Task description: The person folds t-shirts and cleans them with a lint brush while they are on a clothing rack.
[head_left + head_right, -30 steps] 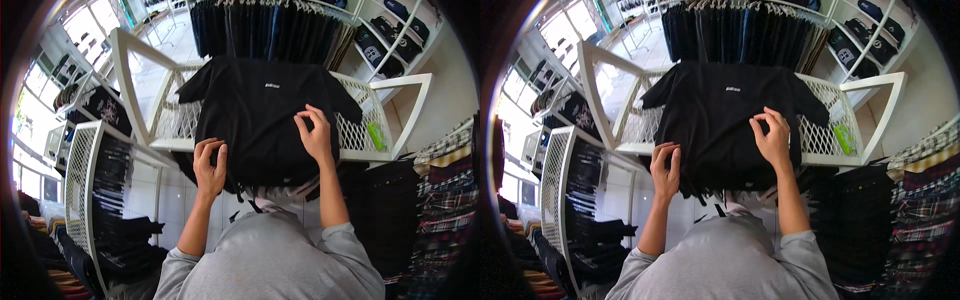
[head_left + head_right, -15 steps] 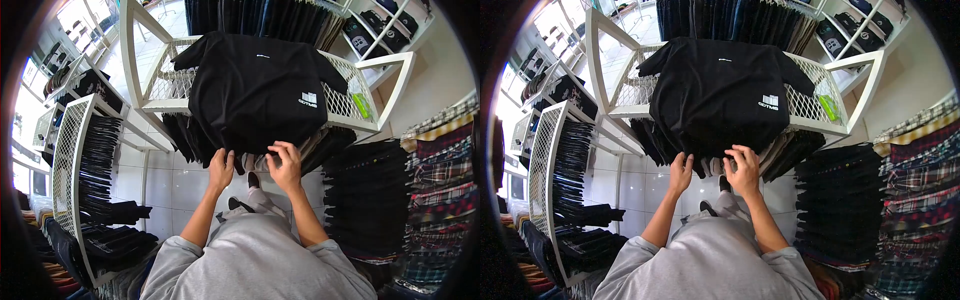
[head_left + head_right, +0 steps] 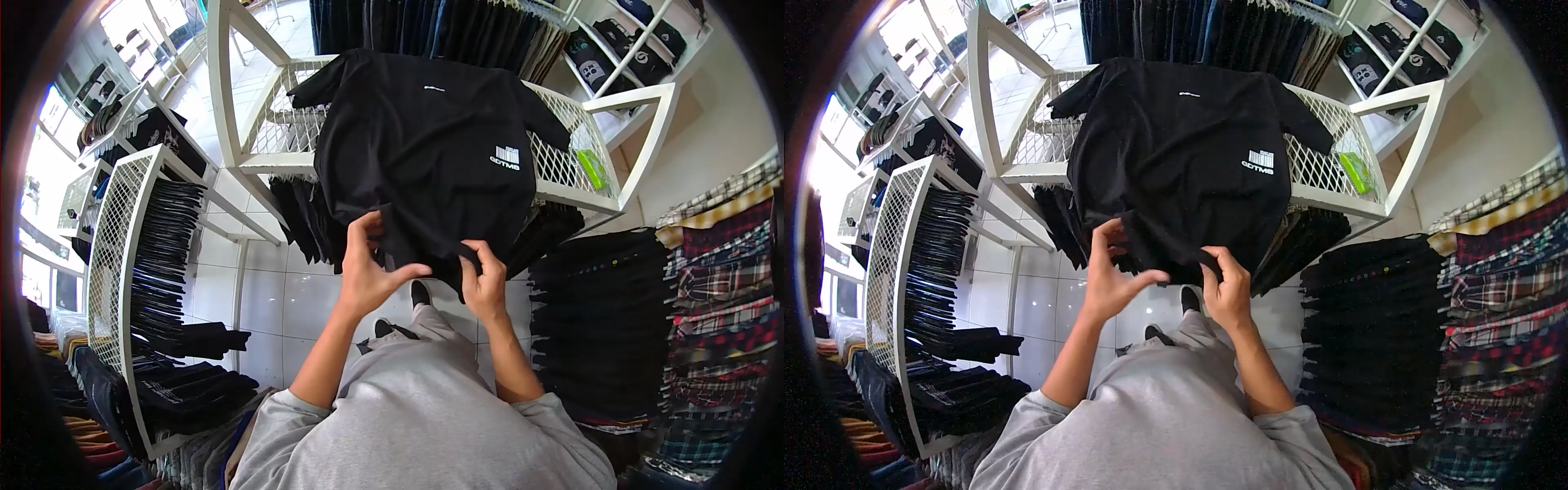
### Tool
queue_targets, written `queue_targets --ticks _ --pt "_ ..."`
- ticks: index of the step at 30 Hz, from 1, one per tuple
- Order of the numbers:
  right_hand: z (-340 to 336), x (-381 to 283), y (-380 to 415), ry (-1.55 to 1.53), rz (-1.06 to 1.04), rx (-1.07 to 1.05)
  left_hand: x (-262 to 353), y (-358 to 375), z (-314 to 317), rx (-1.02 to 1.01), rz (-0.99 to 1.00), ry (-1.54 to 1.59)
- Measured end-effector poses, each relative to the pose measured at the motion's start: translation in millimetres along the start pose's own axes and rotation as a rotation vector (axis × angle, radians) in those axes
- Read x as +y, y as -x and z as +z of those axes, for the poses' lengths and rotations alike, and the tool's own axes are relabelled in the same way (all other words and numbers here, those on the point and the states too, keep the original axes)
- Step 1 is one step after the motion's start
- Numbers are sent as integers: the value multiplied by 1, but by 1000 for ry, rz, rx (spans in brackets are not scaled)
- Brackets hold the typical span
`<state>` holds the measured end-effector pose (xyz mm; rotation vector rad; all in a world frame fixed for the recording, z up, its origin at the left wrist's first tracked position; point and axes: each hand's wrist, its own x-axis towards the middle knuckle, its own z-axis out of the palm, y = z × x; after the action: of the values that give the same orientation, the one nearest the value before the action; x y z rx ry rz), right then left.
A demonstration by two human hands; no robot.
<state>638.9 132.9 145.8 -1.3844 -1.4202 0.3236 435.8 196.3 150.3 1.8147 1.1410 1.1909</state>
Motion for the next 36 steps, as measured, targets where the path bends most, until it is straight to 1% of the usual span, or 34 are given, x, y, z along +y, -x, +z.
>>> queue_targets --ticks 1,3,4,5,7,9,10,11,12,13,14,15,16,17,18,19,21,22,23,24,25,26,27,28,29,30,32,33,35,36 --pt "-6 -13 -4 -45 62 -21 0 -2 5 -1 -2 2" --pt "-12 -23 -11 -46 75 -68 -9 -11 20 185 127 -328" --pt "-14 -26 -20 -52 77 -103 -14 -19 22 285 83 -327" --pt "-18 -27 -27 -50 65 -99 -17 -22 20 350 7 -240" --pt "-27 -28 -40 32 -114 -79 -27 -29 -1 309 -29 -219" --pt "-41 -27 -51 69 -131 -81 -29 -38 -19 368 -3 -56" --pt "-47 -25 -56 71 -171 -147 -6 -39 -29 310 -239 151" --pt "-51 -23 -63 73 -217 -210 -6 -45 -32 315 -229 148" --pt "-52 -21 -68 151 -142 -289 -8 -52 -37 258 -190 213" --pt "-51 -17 -72 144 -148 -290 -9 -56 -42 200 -155 275" --pt "-49 -12 -77 196 -103 -299 -9 -64 -46 131 -255 357" --pt "-46 -4 -83 249 -62 -304 -16 -71 -50 137 -247 355" --pt "-42 7 -89 189 -91 -258 -28 -79 -52 18 -188 394" --pt "-40 15 -96 189 -101 -255 -37 -84 -52 -101 -131 433" --pt "-38 22 -102 127 -68 -277 5 -87 -67 -249 -220 195" --pt "-38 26 -109 64 -33 -298 11 -91 -66 -245 -216 195" --pt "-46 21 -121 102 -51 -337 17 -101 -65 -212 217 -299" --pt "-52 11 -128 143 -32 -433 23 -106 -67 -226 141 -436" --pt "-54 5 -134 185 -18 -527 24 -114 -69 -217 148 -437" --pt "-51 11 -139 188 -80 -459 24 -124 -71 -272 102 -530" --pt "-49 17 -149 188 -94 -451 24 -135 -74 -327 55 -623" --pt "-48 24 -165 210 -138 -446 12 -149 -74 -316 201 -691" --pt "-46 31 -182 232 -177 -442 14 -170 -70 -315 208 -693" --pt "-38 43 -208 331 -138 -272 19 -194 -61 -138 216 -738" --pt "-31 51 -221 427 -90 -109 21 -200 -52 32 214 -779" --pt "-26 43 -218 427 -89 -109 19 -199 -46 31 213 -780" --pt "-12 11 -236 715 -334 322 24 -217 -40 285 391 -810" --pt "-4 2 -233 594 -318 312 38 -207 -36 265 371 -642" --pt "16 -6 -213 360 -350 204 36 -190 -28 151 580 -672" --pt "29 1 -200 253 -281 87 21 -184 -22 74 595 -672"
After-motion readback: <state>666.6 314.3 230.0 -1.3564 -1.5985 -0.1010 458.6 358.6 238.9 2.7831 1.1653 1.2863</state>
